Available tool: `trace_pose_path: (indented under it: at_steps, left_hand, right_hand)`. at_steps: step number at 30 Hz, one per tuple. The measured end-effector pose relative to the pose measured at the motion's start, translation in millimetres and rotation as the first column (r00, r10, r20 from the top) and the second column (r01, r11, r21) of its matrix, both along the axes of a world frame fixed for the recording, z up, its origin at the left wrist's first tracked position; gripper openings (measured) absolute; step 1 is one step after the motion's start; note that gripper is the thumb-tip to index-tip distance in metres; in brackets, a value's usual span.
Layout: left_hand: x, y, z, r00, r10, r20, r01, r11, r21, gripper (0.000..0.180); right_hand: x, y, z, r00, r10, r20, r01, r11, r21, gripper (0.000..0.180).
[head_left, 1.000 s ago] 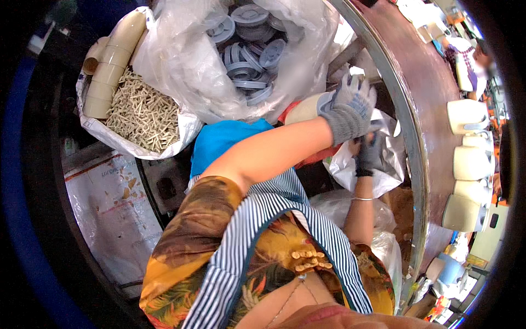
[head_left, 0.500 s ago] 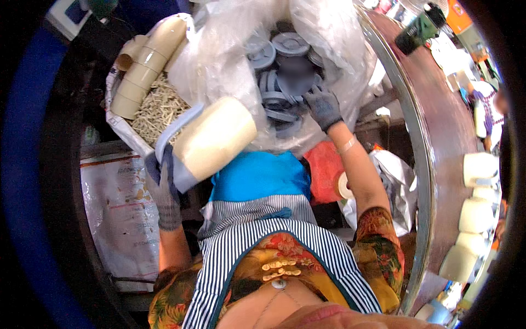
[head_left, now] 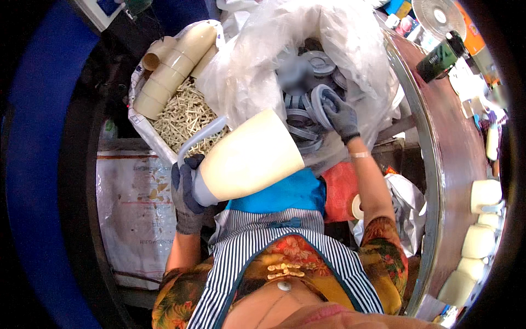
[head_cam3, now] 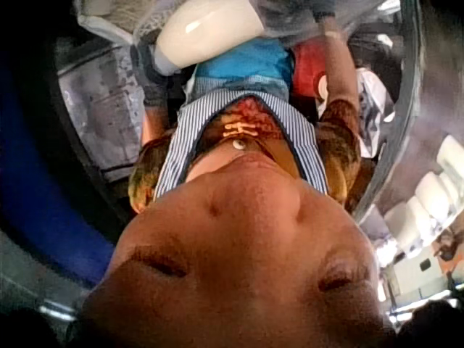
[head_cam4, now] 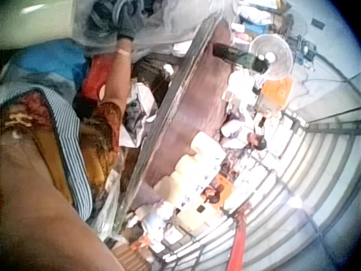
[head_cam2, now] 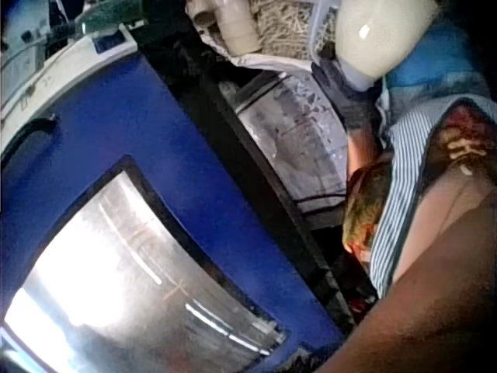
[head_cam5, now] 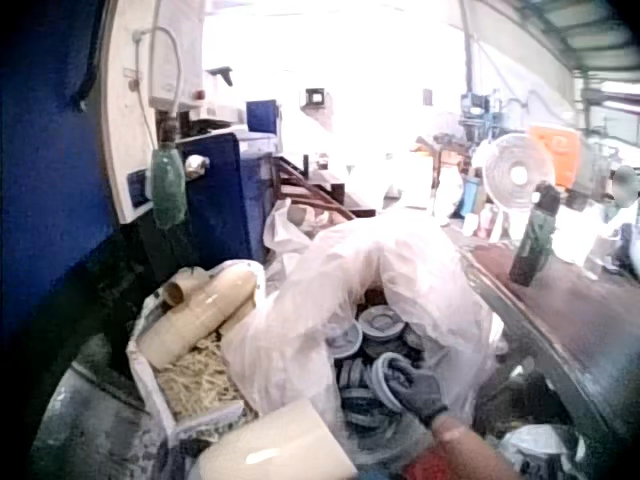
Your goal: The person picks up plastic jugs and fits grey lids or components onto them by hand, then places the assembled items onto a table.
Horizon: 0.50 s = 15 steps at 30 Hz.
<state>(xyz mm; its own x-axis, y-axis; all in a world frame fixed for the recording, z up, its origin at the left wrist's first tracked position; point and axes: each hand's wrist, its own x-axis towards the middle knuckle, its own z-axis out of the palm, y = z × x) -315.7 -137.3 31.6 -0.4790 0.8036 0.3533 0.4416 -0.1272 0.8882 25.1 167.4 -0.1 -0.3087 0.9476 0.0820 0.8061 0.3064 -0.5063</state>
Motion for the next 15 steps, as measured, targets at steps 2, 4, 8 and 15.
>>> trace_pose_path:
  at_steps: [2, 4, 8, 15]
  left_hand:
    - [7, 4, -6, 0.999, -0.040, -0.010, 0.040, 0.998, -0.039, 0.042]
    - [19, 8, 3, 0.992, -0.126, -0.013, 0.125, 0.988, -0.089, 0.035]
    - [44, 9, 23, 0.532, -0.180, 0.827, 0.259, 0.965, 0.044, 0.036]
    - [45, 0, 31, 0.538, -0.279, 0.796, 0.362, 0.929, 0.081, 0.035]
  right_hand:
    - [-14, -76, 35, 0.626, 0.022, -0.780, -0.223, 0.963, -0.152, 0.045]
    - [-20, -142, 49, 0.643, 0.125, -0.755, -0.211, 0.977, -0.017, 0.046]
    - [-15, -197, 83, 0.675, 0.249, -0.694, -0.202, 0.968, 0.151, 0.051]
    - [1, -236, 90, 0.648, 0.277, -0.709, -0.145, 0.959, 0.242, 0.049]
